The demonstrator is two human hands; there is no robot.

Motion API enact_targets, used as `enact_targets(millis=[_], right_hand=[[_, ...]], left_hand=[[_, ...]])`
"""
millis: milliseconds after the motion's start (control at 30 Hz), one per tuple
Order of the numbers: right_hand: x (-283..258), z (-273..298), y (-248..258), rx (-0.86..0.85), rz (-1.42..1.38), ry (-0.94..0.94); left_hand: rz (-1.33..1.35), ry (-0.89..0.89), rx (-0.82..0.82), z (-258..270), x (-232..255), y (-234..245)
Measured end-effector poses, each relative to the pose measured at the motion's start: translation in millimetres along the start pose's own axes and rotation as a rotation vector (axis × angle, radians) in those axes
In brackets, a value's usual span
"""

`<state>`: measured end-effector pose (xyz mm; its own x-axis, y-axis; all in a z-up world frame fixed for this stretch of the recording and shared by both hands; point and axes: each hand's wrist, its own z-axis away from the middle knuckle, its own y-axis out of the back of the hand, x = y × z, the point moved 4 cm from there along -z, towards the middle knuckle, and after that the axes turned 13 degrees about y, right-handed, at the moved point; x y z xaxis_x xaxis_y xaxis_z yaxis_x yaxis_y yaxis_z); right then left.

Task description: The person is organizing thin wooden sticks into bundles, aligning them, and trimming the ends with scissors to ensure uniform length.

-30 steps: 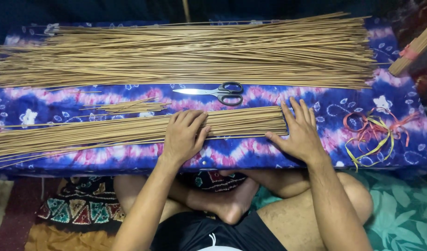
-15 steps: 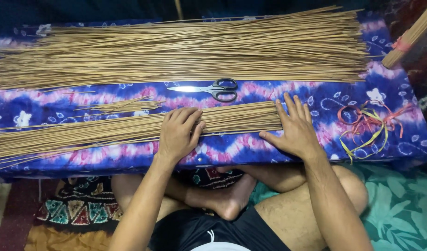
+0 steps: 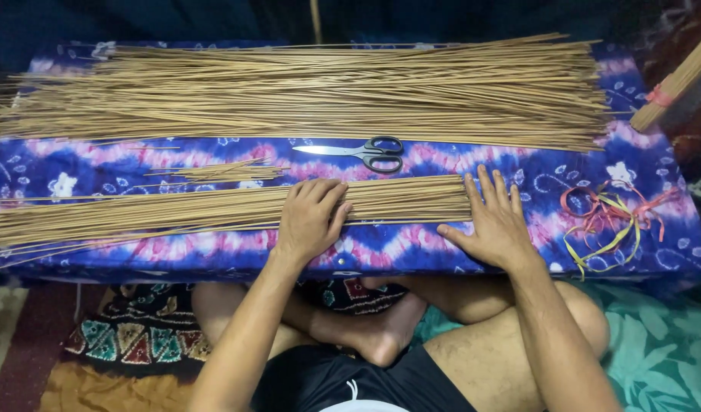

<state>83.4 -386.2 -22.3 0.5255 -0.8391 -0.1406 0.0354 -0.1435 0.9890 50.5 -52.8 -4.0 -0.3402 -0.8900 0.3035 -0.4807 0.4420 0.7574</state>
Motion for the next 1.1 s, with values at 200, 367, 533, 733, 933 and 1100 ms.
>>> enact_targets(millis=[200,367,533,733,933,1100], right_hand=[[12,-2,-1,0.062,-0.153,0.011],[1,-26,17,0.178,-0.282,0.029],[-29,-84,29,0.335,-0.171,0.211],[-59,-162,17,0.408,-0.032,0.390],[-83,-188,11,0.364,-0.008,0.425],[-82,-183,13,0.384,0.015,0.453]], left_hand=[[0.038,0.015,0.028,4,-6,-6],[0.067,0.073,0.047,-11,-10,15],[0.024,0.183,0.029,-39,-69,3],[-0.168,0.254,0.080,-83,-127,8],[-0.256,0.152,0.148,-98,-149,-20],[-0.255,0.087,0.200,-102,-153,-27]])
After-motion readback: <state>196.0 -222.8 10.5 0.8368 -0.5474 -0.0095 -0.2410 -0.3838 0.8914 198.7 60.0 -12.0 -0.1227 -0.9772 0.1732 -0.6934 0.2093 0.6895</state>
